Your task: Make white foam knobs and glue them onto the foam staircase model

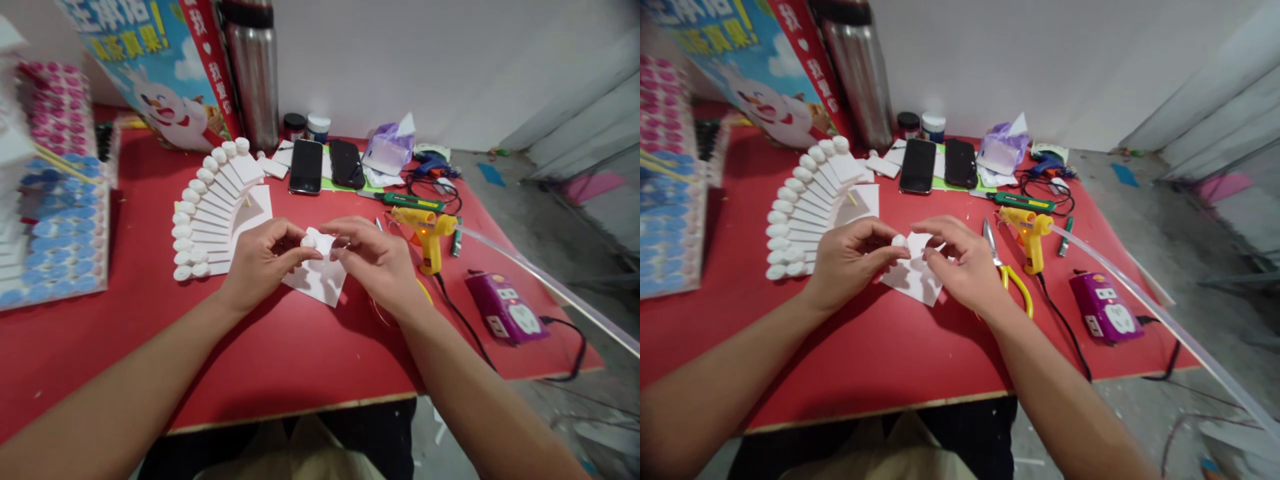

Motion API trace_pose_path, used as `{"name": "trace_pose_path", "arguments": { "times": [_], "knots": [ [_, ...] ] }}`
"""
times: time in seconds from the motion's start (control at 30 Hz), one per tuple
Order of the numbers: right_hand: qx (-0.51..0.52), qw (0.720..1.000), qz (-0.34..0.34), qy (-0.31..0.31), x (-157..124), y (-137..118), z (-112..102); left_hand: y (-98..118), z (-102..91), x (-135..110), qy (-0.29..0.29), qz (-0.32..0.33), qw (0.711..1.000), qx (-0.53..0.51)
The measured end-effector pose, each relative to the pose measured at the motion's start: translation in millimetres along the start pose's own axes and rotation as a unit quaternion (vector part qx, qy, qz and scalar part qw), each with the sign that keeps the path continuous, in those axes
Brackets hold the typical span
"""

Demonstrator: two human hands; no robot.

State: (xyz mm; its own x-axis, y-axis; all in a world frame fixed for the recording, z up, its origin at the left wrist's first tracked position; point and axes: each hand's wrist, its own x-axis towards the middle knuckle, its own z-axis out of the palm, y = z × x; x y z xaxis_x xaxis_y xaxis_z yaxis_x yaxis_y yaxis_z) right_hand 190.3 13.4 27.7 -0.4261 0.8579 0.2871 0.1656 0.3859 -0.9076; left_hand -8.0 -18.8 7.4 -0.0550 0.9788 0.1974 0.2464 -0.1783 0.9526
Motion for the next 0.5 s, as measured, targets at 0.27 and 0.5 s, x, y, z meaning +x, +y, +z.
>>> {"name": "trace_pose_path", "arguments": {
  "times": [0.27,0.5],
  "knots": [
    [0.254,0.947,0.190,0.045,9.8,9.3,-4.2,3.5,0.5,1.6,0.013,-0.045,0.997,-0.061],
    [0.295,0.922,0.250,0.018,12.3,7.1,-1.8,3.7,1.3,0.9,-0.008,-0.054,0.997,-0.062]
  ]
}}
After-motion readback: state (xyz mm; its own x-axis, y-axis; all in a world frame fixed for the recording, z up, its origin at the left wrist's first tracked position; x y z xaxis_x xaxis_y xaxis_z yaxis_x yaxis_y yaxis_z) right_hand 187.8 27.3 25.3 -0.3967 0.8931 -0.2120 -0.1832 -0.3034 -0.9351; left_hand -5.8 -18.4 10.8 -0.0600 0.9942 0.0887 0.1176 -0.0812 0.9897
